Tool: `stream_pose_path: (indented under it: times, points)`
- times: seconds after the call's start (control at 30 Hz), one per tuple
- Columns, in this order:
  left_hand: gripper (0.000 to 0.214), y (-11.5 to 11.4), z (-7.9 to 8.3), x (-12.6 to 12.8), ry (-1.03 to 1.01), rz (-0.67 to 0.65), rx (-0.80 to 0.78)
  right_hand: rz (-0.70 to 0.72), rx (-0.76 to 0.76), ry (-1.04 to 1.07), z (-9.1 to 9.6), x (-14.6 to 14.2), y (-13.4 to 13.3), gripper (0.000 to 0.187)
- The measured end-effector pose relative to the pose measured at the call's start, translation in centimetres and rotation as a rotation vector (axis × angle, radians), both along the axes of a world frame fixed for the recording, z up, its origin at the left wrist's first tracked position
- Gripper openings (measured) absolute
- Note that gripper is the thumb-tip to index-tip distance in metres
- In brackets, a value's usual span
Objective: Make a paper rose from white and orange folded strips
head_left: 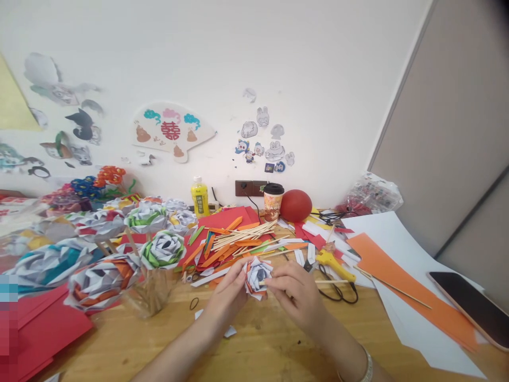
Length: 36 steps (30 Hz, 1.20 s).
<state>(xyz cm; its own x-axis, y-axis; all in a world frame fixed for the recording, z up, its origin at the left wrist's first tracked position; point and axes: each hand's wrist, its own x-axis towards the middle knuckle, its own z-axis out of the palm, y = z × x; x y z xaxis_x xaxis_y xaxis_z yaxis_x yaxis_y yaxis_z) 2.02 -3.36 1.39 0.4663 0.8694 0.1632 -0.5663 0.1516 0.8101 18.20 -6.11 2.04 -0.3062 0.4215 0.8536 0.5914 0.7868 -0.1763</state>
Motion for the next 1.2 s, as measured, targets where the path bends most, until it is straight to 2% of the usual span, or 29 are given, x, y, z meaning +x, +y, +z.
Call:
stream_pose_path:
  times: [0.13,0.27,0.33,0.5,0.63,0.73,0.87,1.07,1.2]
  points:
    - [0.032,0.0,0.2,0.0,-0.012,-0.003,-0.008,0.031,-0.052,0.053,0.0,0.0,0.0,0.011]
    - [0.029,0.1,0.2,0.0,-0.017,-0.024,-0.005,0.031,-0.022,0.044,0.1,0.0,0.1,0.012]
    - [0.027,0.2,0.1,0.0,-0.016,-0.045,0.001,-0.015,0.057,-0.021,0.1,0.0,0.1,0.013]
    - [0.019,0.1,-0.1,0.1,-0.022,-0.12,-0.041,-0.129,0.359,-0.344,0.1,0.1,-0.2,0.013]
    - [0.017,0.1,0.2,0.1,-0.008,-0.133,-0.083,-0.112,0.419,-0.442,-0.2,0.5,-0.7,0.015]
    - [0.019,0.1,0.5,-0.1,0.042,-0.091,-0.092,-0.112,0.362,-0.31,-0.1,0.7,-0.7,0.018]
    - [0.027,0.3,0.8,-0.2,0.16,-0.04,-0.056,-0.136,0.126,-0.113,0.6,0.6,-0.1,0.018]
    - [0.029,0.8,0.0,-0.4,0.239,-0.021,-0.055,0.087,-0.099,-0.142,1.0,0.9,0.3,0.017]
    - [0.029,1.1,-0.6,-0.6,0.299,-0.04,-0.002,0.088,-0.175,-0.205,0.7,1.0,0.4,0.02]
